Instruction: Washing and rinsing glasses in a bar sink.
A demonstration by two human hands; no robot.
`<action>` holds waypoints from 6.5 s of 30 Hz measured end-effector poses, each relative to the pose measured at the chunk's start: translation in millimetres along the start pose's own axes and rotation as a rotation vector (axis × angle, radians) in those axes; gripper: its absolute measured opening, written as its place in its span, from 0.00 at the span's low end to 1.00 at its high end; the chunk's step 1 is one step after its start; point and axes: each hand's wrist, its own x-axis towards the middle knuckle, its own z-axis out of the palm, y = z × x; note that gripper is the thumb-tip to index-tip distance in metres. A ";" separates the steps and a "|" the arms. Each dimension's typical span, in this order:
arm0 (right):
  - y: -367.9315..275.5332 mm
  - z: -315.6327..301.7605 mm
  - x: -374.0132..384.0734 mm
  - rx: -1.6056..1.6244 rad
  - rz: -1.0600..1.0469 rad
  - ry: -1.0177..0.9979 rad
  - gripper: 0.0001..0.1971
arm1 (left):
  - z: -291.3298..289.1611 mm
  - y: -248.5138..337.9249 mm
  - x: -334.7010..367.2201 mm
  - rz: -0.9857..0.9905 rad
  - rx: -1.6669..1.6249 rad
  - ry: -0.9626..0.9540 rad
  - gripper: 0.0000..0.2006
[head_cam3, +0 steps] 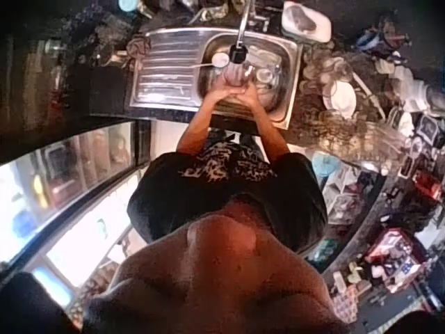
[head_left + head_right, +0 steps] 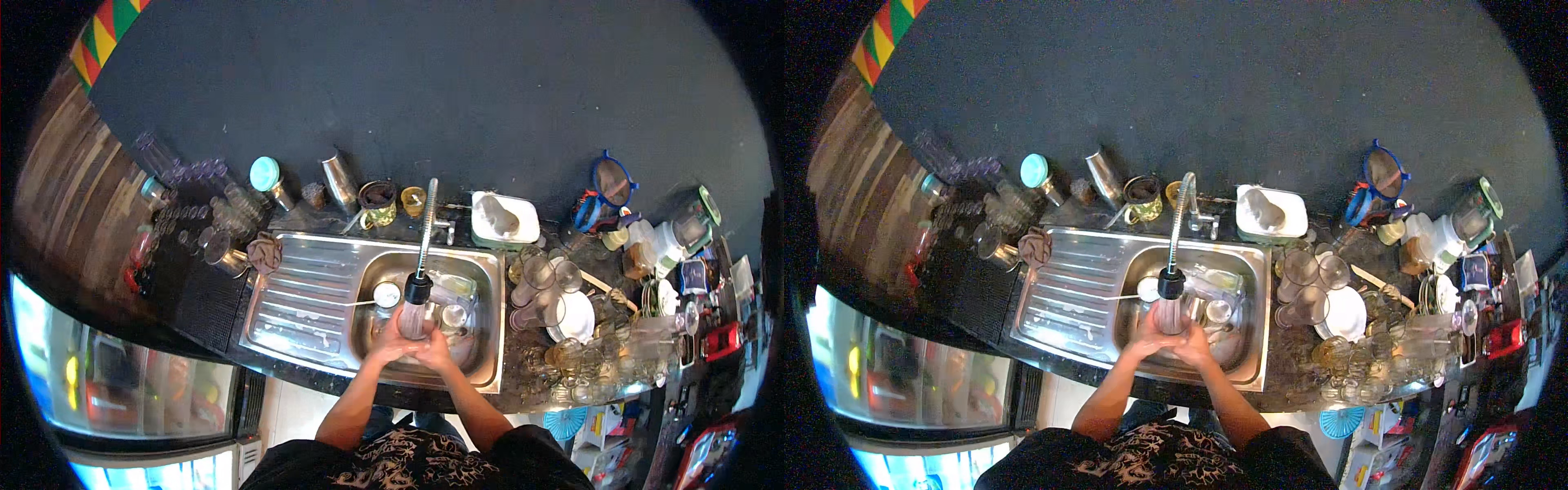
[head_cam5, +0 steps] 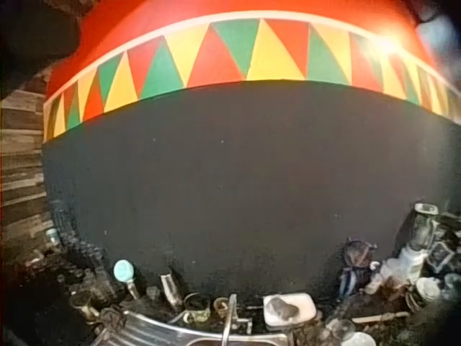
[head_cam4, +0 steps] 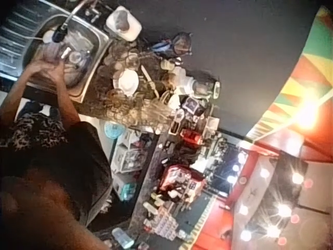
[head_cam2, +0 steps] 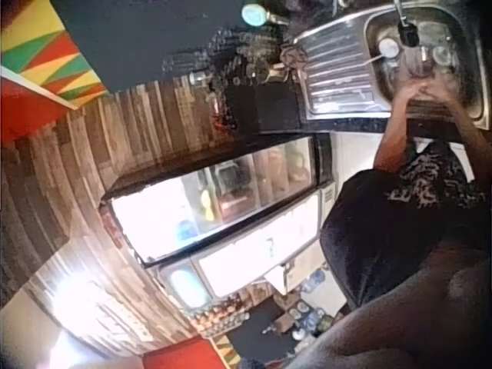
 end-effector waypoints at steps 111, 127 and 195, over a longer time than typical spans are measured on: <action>-22.8 40.5 23.1 0.630 0.346 0.426 0.13 | -29.5 -5.3 55.6 -0.535 -0.593 0.064 0.18; 13.6 -69.0 228.6 0.442 0.626 0.320 0.12 | -4.1 -17.0 9.5 -0.913 -0.636 0.119 0.30; -10.2 -49.2 -19.2 0.796 0.329 -0.068 0.18 | -83.8 66.9 34.7 -0.648 -0.680 -0.843 0.42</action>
